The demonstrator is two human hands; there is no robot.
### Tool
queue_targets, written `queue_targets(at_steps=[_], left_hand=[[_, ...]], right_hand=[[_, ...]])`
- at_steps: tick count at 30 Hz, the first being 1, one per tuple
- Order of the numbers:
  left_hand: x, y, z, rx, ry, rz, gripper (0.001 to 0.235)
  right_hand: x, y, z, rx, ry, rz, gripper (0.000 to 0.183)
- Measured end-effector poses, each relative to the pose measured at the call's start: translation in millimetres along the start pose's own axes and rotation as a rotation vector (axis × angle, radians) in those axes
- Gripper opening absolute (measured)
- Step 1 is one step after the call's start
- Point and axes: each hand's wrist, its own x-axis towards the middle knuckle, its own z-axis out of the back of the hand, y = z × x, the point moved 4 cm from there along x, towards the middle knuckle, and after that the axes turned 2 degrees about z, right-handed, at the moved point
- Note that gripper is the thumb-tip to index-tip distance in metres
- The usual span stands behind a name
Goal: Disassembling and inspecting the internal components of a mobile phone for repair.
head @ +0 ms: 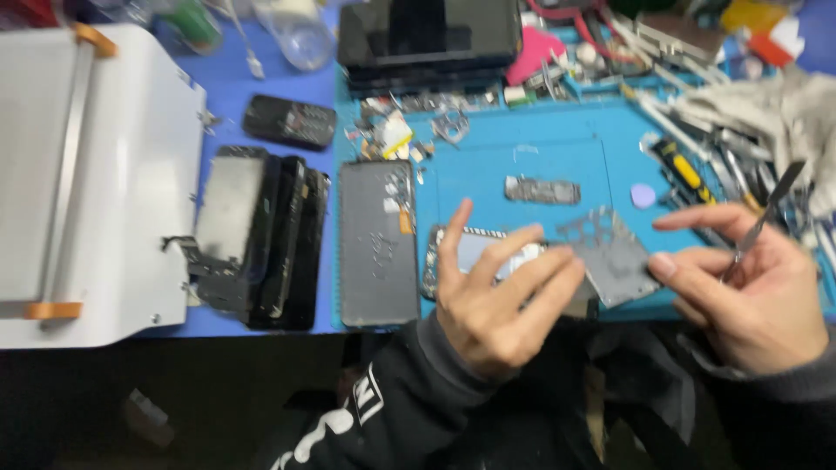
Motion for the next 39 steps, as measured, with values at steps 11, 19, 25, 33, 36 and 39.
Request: queue_targets(at_steps=[11,19,25,33,36,39], left_hand=[[4.6,5.0,2.1,-0.454,-0.024,0.336,0.016],[-16.1,20.1,-30.5,-1.283,0.001,1.049,0.019],[-21.3,15.9,-28.4,-1.315,0.041,1.032,0.015],[-17.5,12.7,-21.2,-1.379,0.056,1.008,0.011],[-18.1,12.8,-23.1,-1.400,0.067,1.004,0.011],[-18.7,13.3,-23.7,-1.396,0.078,1.008,0.011]], right_hand=[[11.4,-24.1,9.3,0.319,0.120,-0.051,0.039],[4.5,-7.9,-21.5,-0.091,0.074,-0.021,0.021],[13.8,7.9,-31.4,0.129,0.000,-0.101,0.010],[17.6,6.5,-33.7,0.292,0.054,-0.159,0.014],[18.3,5.6,-33.3,0.338,0.099,-0.153,0.016],[19.1,4.3,-33.7,0.370,0.114,-0.156,0.016]])
